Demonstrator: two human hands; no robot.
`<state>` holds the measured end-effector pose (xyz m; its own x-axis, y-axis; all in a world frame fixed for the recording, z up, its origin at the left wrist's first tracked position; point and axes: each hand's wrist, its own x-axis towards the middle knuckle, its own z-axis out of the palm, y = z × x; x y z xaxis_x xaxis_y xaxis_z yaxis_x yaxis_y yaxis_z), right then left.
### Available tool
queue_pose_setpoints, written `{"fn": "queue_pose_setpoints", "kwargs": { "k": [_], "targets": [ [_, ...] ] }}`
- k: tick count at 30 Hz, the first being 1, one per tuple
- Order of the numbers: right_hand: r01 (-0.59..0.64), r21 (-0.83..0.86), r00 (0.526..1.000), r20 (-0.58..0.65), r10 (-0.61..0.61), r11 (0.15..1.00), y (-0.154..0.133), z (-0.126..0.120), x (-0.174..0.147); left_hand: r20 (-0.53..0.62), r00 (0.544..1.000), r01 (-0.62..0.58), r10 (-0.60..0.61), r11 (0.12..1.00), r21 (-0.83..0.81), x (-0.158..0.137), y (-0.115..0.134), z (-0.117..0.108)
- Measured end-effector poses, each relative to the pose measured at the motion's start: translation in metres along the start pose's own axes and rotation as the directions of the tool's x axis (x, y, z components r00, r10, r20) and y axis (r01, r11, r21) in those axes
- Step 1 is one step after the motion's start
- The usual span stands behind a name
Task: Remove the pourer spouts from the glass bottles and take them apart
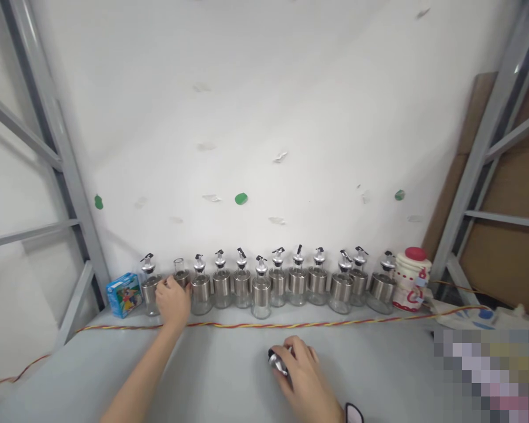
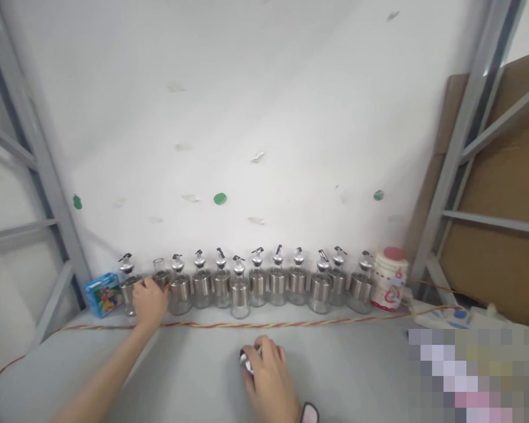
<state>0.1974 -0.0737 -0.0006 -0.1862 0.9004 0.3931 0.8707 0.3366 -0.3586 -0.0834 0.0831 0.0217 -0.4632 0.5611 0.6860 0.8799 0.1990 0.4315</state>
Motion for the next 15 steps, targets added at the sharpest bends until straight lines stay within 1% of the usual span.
{"fn": "queue_pose_setpoints", "kwargs": {
  "k": [3,6,8,10,12,14,15],
  "targets": [
    [-0.013,-0.004,1.000,0.002,0.013,1.000,-0.001,-0.001,-0.001,0.043,0.998,-0.037,0.040,0.998,-0.056,0.001,-0.001,0.005],
    [-0.034,0.006,0.999,0.036,0.034,0.999,-0.001,0.001,-0.002,0.056,0.998,-0.030,0.036,0.994,-0.105,0.003,-0.004,0.007],
    [-0.060,0.053,0.997,0.054,0.057,0.997,-0.001,0.001,-0.003,0.056,0.998,-0.019,0.027,0.991,-0.133,0.002,-0.006,0.004],
    [-0.096,0.151,0.995,0.052,0.089,0.984,-0.001,0.001,-0.003,0.048,0.999,-0.010,0.018,0.987,-0.163,-0.001,-0.008,-0.004],
    [-0.131,0.278,0.991,0.043,0.124,0.952,0.000,0.000,-0.002,0.027,1.000,-0.005,0.011,0.981,-0.192,-0.007,-0.008,-0.019],
    [-0.154,0.423,0.987,0.029,0.156,0.893,0.004,0.001,0.001,-0.015,1.000,-0.022,0.019,0.973,-0.231,-0.013,-0.004,-0.039],
    [-0.175,0.515,0.982,0.027,0.188,0.839,0.007,0.002,0.004,-0.073,0.997,-0.050,0.030,0.957,-0.285,-0.017,0.000,-0.051]
  ]
}}
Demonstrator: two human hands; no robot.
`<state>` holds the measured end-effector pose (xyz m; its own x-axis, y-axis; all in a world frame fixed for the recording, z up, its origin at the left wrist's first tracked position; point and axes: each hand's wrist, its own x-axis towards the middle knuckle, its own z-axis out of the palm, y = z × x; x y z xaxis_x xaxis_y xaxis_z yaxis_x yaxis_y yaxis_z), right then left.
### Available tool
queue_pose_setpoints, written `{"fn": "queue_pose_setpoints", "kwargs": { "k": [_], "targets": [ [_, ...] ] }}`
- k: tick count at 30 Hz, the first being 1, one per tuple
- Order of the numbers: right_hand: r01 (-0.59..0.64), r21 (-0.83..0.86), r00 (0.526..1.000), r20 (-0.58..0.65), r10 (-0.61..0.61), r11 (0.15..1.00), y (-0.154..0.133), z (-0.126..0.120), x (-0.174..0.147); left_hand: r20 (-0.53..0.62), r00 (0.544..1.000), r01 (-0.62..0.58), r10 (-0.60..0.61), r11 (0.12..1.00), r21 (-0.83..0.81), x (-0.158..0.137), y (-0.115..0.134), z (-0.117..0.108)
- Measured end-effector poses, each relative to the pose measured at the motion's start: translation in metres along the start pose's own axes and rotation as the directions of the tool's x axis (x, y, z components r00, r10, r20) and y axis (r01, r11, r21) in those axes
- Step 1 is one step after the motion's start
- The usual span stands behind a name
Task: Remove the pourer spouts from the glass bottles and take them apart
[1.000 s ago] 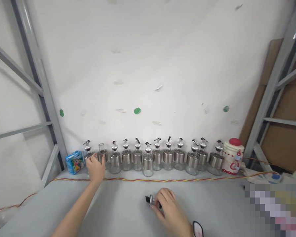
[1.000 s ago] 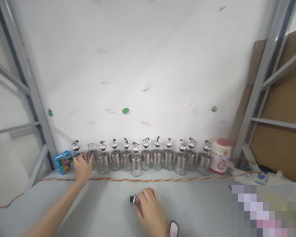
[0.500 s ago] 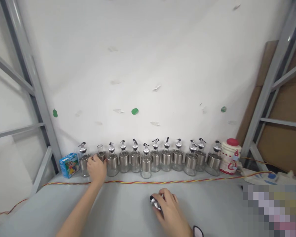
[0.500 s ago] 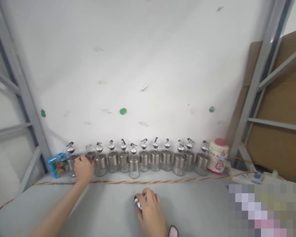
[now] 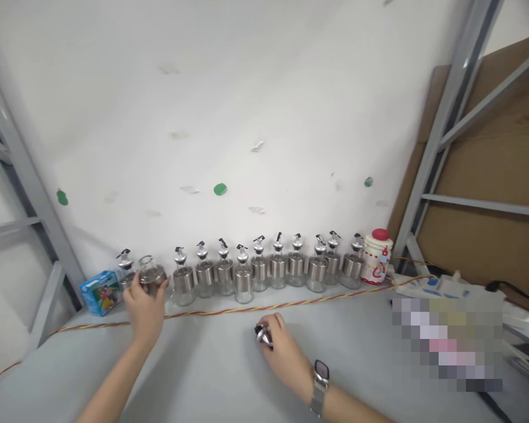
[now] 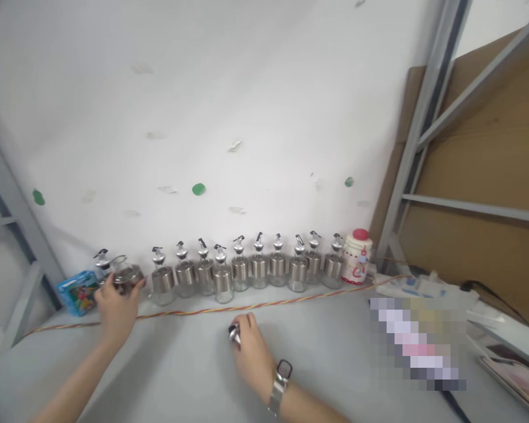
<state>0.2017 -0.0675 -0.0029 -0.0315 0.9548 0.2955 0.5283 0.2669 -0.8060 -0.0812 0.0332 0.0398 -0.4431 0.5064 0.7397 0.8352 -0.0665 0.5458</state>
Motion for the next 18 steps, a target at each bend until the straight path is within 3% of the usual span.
{"fn": "queue_pose_setpoints", "kwargs": {
  "k": [3,6,7,9,11,13,18],
  "targets": [
    [-0.134,0.336,0.989,-0.015,0.148,0.932,0.010,-0.003,0.013,-0.053,0.998,-0.029,0.020,0.986,-0.167,-0.009,0.029,-0.027],
    [-0.222,0.490,0.971,0.030,0.238,0.843,0.020,-0.012,0.027,0.180,0.983,0.037,0.020,0.950,-0.311,-0.025,0.066,-0.040],
    [-0.224,0.511,0.970,0.040,0.238,0.830,0.023,-0.016,0.031,0.302,0.953,0.080,0.038,0.926,-0.370,-0.034,0.077,-0.040],
    [-0.223,0.563,0.971,0.056,0.233,0.796,0.026,-0.026,0.039,0.525,0.847,0.213,0.081,0.853,-0.476,-0.055,0.096,-0.038],
    [-0.208,0.609,0.975,0.068,0.211,0.765,0.025,-0.038,0.045,0.657,0.748,0.372,0.093,0.762,-0.531,-0.078,0.108,-0.034],
    [-0.178,0.645,0.981,0.060,0.183,0.744,0.019,-0.051,0.049,0.723,0.679,0.476,0.130,0.672,-0.568,-0.099,0.114,-0.031],
    [-0.086,0.776,0.986,-0.022,0.163,0.624,-0.011,-0.076,0.045,0.794,0.548,0.552,0.263,0.600,-0.579,-0.127,0.113,-0.034]
  ]
}}
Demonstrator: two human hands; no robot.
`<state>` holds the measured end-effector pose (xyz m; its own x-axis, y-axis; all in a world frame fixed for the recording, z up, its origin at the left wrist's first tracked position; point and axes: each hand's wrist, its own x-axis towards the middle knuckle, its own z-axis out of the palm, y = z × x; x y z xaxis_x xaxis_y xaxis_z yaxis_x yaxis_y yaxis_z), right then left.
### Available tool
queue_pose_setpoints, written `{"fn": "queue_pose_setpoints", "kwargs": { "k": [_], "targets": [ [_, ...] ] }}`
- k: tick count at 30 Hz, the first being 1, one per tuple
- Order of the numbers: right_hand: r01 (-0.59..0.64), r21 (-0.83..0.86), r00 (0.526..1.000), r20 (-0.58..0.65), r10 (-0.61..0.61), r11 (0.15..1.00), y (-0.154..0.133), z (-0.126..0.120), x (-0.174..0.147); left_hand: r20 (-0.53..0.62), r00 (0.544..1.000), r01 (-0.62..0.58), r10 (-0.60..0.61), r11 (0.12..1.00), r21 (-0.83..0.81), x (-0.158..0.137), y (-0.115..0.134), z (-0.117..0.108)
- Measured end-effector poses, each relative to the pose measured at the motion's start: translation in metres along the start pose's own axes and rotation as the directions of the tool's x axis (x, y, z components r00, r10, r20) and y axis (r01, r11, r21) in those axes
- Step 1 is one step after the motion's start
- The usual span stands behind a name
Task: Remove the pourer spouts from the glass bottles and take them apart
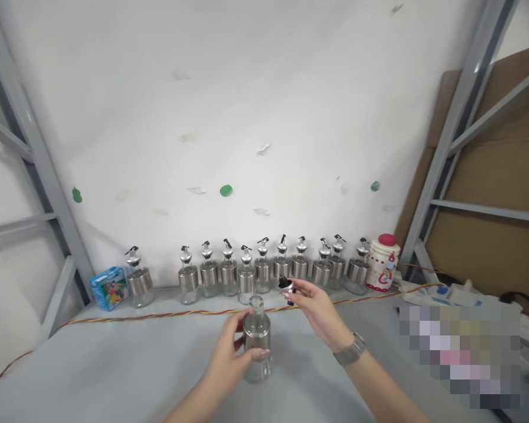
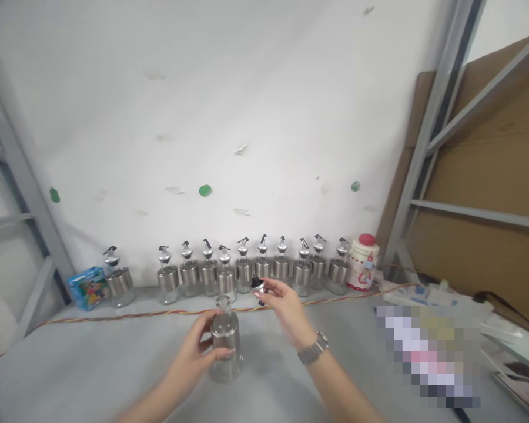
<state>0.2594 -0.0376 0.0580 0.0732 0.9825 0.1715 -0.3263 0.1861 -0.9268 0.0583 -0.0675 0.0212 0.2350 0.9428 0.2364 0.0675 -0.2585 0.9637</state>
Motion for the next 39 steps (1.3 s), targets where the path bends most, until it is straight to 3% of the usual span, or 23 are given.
{"fn": "queue_pose_setpoints", "kwargs": {
  "k": [4,10,14,20,23,26,30,33,36,39],
  "targets": [
    [-0.031,0.055,0.991,0.129,0.024,0.998,-0.017,0.006,-0.010,0.076,0.995,-0.059,0.061,0.998,-0.037,-0.008,-0.006,0.005],
    [-0.008,-0.163,0.954,0.295,0.056,0.987,-0.024,0.000,-0.012,0.035,0.998,-0.057,0.057,0.998,-0.020,-0.014,-0.015,0.007],
    [0.045,-0.212,0.956,0.293,0.020,0.976,-0.023,0.002,-0.014,0.010,0.999,-0.053,0.053,0.998,0.029,-0.014,-0.019,0.005],
    [0.147,-0.316,0.958,0.281,-0.055,0.937,-0.025,0.025,-0.018,0.014,0.998,-0.055,0.054,0.997,0.056,-0.016,-0.017,0.006],
    [0.264,-0.461,0.942,0.312,-0.123,0.847,-0.032,0.039,-0.018,0.023,0.999,-0.036,0.035,0.997,0.069,-0.019,-0.013,0.006],
    [0.419,-0.619,0.902,0.367,-0.227,0.665,-0.045,0.050,-0.022,0.035,0.999,-0.027,0.024,0.997,0.076,-0.020,-0.008,0.005],
    [0.643,-0.685,0.765,0.589,-0.259,0.342,-0.060,0.062,-0.029,0.043,0.997,-0.064,0.060,0.995,0.074,-0.020,-0.001,0.006],
    [0.727,-0.657,0.687,0.686,-0.242,0.201,-0.062,0.069,-0.030,0.041,0.995,-0.094,0.091,0.994,0.062,-0.021,-0.002,0.008],
    [0.744,-0.640,0.667,0.702,-0.248,0.189,-0.059,0.069,-0.032,0.035,0.994,-0.107,0.105,0.991,0.085,-0.021,-0.002,0.009],
    [0.690,-0.657,0.724,0.620,-0.304,0.304,-0.054,0.057,-0.036,0.003,0.989,-0.146,0.148,0.975,0.169,-0.018,0.009,0.005]
  ]
}}
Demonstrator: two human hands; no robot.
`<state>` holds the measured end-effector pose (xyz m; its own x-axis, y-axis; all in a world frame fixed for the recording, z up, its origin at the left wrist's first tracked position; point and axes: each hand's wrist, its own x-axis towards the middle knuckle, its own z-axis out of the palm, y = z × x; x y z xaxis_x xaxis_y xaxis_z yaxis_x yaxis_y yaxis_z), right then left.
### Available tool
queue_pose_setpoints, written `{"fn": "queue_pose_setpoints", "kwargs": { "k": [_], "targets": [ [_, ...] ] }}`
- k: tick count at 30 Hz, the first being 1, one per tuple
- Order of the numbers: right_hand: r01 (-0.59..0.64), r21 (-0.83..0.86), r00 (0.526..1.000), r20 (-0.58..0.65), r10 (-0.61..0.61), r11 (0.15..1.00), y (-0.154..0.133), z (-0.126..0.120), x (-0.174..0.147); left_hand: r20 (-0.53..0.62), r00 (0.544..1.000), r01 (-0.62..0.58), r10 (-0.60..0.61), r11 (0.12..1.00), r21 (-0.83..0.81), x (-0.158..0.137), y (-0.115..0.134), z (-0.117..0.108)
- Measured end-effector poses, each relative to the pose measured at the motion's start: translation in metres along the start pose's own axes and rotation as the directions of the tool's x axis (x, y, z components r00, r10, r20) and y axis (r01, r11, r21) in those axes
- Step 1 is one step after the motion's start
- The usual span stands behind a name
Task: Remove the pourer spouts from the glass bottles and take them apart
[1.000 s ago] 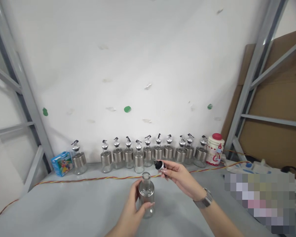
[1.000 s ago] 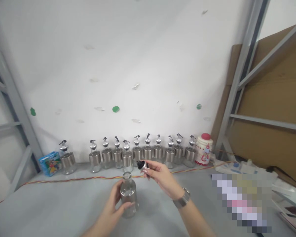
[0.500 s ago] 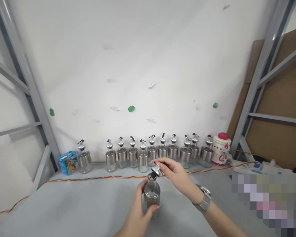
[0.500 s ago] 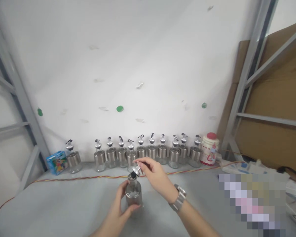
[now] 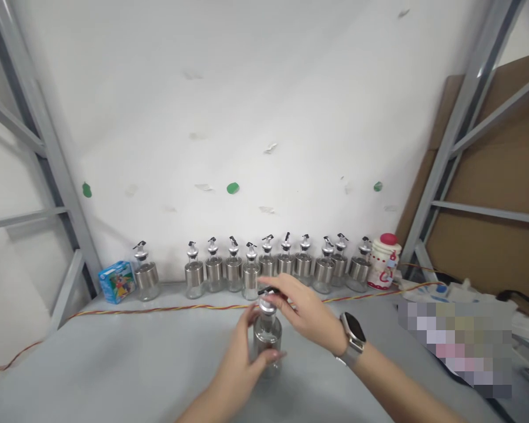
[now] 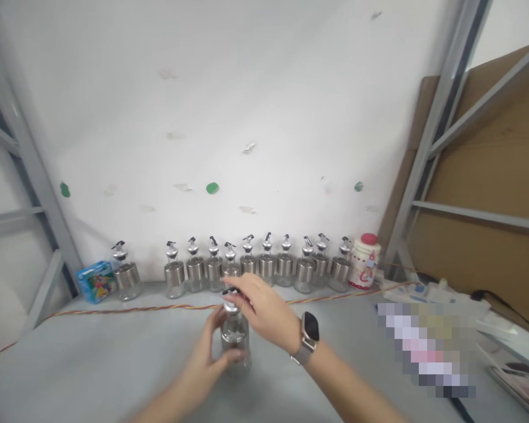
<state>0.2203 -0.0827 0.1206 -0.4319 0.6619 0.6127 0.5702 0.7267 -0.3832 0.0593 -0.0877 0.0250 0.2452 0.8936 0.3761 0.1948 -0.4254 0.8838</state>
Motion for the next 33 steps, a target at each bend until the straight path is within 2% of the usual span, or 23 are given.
{"fn": "queue_pose_setpoints", "kwargs": {
  "k": [2,4,5,7,8,10,12,14,16,19,21,23,28,33],
  "targets": [
    [-0.053,0.042,0.995,-0.088,0.056,0.998,0.006,-0.001,-0.011,-0.035,0.995,-0.089,0.095,0.985,0.149,0.008,0.012,-0.007],
    [-0.025,-0.030,0.992,-0.124,0.021,0.999,0.012,0.001,-0.020,0.014,0.965,-0.246,0.261,0.888,0.389,0.018,0.025,-0.013],
    [0.016,-0.108,0.995,-0.099,-0.027,0.994,0.015,0.002,-0.023,0.036,0.938,-0.319,0.345,0.816,0.482,0.022,0.029,-0.016],
    [0.099,-0.267,0.995,-0.001,-0.103,0.959,0.016,0.008,-0.025,0.067,0.894,-0.388,0.443,0.691,0.610,0.029,0.033,-0.018],
    [0.126,-0.325,0.992,0.044,-0.118,0.937,0.016,0.011,-0.025,0.066,0.884,-0.391,0.463,0.653,0.649,0.031,0.032,-0.018],
    [0.144,-0.385,0.989,0.087,-0.120,0.912,0.013,0.016,-0.024,0.027,0.888,-0.348,0.460,0.631,0.694,0.031,0.026,-0.017],
    [0.150,-0.394,0.988,0.089,-0.125,0.907,0.009,0.019,-0.024,-0.015,0.897,-0.303,0.441,0.641,0.705,0.027,0.018,-0.016],
    [0.161,-0.371,0.987,0.085,-0.139,0.915,0.007,0.020,-0.025,-0.010,0.888,-0.313,0.460,0.621,0.719,0.024,0.010,-0.015],
    [0.169,-0.330,0.985,0.084,-0.149,0.929,0.007,0.020,-0.028,0.032,0.845,-0.370,0.534,0.539,0.757,0.022,0.006,-0.016],
    [0.172,-0.297,0.985,0.074,-0.157,0.939,0.008,0.021,-0.034,0.077,0.742,-0.420,0.666,0.373,0.827,0.023,0.004,-0.017],
    [0.163,-0.308,0.987,0.047,-0.156,0.937,0.007,0.023,-0.037,0.099,0.702,-0.429,0.705,0.308,0.849,0.024,0.006,-0.016],
    [0.146,-0.325,0.989,0.009,-0.151,0.934,0.007,0.027,-0.038,0.110,0.695,-0.439,0.710,0.299,0.847,0.025,0.008,-0.014],
    [0.114,-0.342,0.977,-0.132,-0.168,0.933,0.007,0.041,-0.035,0.109,0.731,-0.454,0.674,0.361,0.815,0.025,0.006,-0.011],
    [0.112,-0.382,0.980,-0.111,-0.166,0.917,0.013,0.046,-0.031,0.108,0.731,-0.487,0.674,0.404,0.775,0.026,0.001,-0.012]
  ]
}}
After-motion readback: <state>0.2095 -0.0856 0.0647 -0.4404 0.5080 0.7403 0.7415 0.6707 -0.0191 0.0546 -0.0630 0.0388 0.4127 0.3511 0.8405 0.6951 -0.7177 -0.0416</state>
